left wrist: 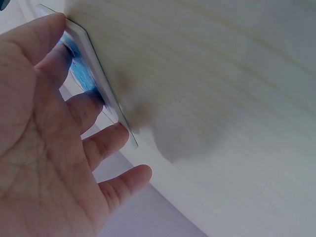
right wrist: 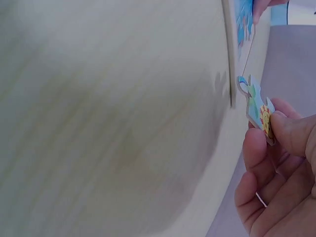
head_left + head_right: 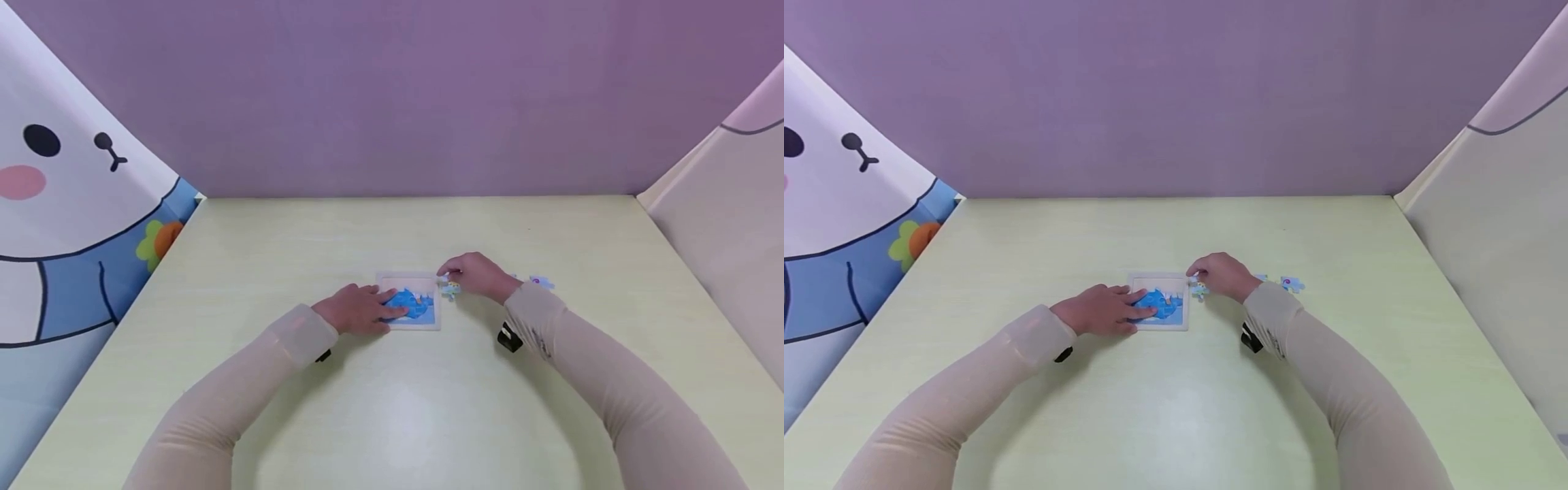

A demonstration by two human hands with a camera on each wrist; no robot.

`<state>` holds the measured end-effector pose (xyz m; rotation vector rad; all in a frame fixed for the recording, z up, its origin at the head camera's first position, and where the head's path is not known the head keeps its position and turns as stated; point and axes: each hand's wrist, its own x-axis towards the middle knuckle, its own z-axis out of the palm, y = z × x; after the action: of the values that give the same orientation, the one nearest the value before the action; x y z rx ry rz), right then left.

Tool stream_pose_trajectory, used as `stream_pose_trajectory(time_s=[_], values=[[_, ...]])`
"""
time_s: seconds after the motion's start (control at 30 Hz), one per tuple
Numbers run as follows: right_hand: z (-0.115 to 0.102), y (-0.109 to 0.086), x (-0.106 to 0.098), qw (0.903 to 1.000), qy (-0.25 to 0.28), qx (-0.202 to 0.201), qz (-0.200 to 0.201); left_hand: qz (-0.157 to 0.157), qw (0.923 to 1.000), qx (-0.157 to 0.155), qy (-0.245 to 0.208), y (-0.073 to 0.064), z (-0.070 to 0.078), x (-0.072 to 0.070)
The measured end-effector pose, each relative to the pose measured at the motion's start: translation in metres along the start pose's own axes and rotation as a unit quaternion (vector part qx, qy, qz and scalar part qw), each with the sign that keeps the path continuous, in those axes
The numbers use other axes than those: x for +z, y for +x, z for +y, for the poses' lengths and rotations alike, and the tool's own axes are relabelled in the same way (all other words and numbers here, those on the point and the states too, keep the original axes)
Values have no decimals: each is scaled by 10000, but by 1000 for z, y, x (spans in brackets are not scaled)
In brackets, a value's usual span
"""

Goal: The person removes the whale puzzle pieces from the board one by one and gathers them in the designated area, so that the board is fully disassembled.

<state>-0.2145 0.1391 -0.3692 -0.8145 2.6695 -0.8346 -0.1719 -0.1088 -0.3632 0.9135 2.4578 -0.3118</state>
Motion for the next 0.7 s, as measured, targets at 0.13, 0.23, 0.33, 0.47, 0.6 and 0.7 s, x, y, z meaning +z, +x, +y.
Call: stream_pose_trajectory(time_s=[0.13,0.23,0.33,0.47,0.6,0.7], values=[[10,-4,-1,9999,51,-135,49,30,10000,10,-27,0,0,0],[13,-6,-3,9999,38,-70,80,49,10000,25,-10,-1,0,1],[10,-10,-8,9999,-41,142,43,72,10000,60,23,-2,0,2],[16,-14,-12,9997,-153,213,24,129,9998,112,126,-2,0,2],[24,-19,-18,9993,-178,315,38,191,9996,147,178,-2,0,1],[30,-25,-21,9993,-184,316,34,184,9996,143,147,-1,0,1]])
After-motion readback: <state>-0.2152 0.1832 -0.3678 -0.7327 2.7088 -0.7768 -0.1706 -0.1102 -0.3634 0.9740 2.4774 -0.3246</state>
